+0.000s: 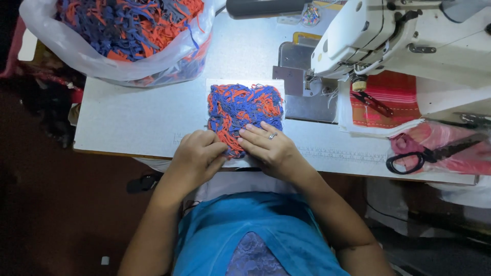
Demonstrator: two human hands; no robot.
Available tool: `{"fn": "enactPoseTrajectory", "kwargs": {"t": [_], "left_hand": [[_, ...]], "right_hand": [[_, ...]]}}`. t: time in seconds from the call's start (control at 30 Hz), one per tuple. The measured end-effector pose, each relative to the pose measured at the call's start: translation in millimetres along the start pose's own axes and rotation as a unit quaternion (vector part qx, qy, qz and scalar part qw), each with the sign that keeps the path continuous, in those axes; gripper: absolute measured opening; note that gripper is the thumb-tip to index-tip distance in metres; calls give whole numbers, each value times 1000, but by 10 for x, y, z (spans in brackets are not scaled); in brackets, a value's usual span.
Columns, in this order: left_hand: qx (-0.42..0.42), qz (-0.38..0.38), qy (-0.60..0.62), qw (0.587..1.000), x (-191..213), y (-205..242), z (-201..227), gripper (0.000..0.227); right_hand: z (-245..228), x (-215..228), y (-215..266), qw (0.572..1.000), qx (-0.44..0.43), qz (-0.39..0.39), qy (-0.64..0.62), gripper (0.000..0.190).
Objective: Cutting fabric strips with scissors and organizing the resulting pieces into a pile on a workbench.
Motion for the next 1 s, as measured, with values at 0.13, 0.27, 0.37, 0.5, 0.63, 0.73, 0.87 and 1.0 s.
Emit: {"fn": "enactPoseTrajectory", "kwargs": {"t": [0.13,0.27,0.37,0.5,0.63,0.73,0.87,1.0], "left_hand": [[3,33,-32,999,63,25,17,21],[5,128,29,991,137,80,-79,45],[59,221,125,966,283,-30,-39,43],[151,182,311,920,178,-268,28,92],[191,150,449,860,-185,-461,-49,104],[193,153,510,824,-374,-511,-106,107],[182,126,536,815,-324,-520,-85,108],[168,134,506,836,-211,-611,-270,105]], "right_hand": [[-56,93,-53,1000,-14,8,-12,34],[33,312,-54,997,-55,41,-31,46],[122,335,-122,996,-78,37,10,57],[255,39,-220,993,-109,-15,52,79],[296,-230,-394,987,-116,-45,107,87],[315,-374,-427,982,-136,-66,109,85],[297,-424,-436,979,-145,-81,118,80],[349,-426,-454,976,-159,-84,121,78]]}}
Point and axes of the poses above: each hand's wrist, its own y-axis away from the middle knuckle, its own x-axis out of the back of the hand, z = x × y, the point moved 4 cm from there along -y, towards the middle knuckle, and after that the axes turned 14 degrees about -y, right-handed, at the moved point
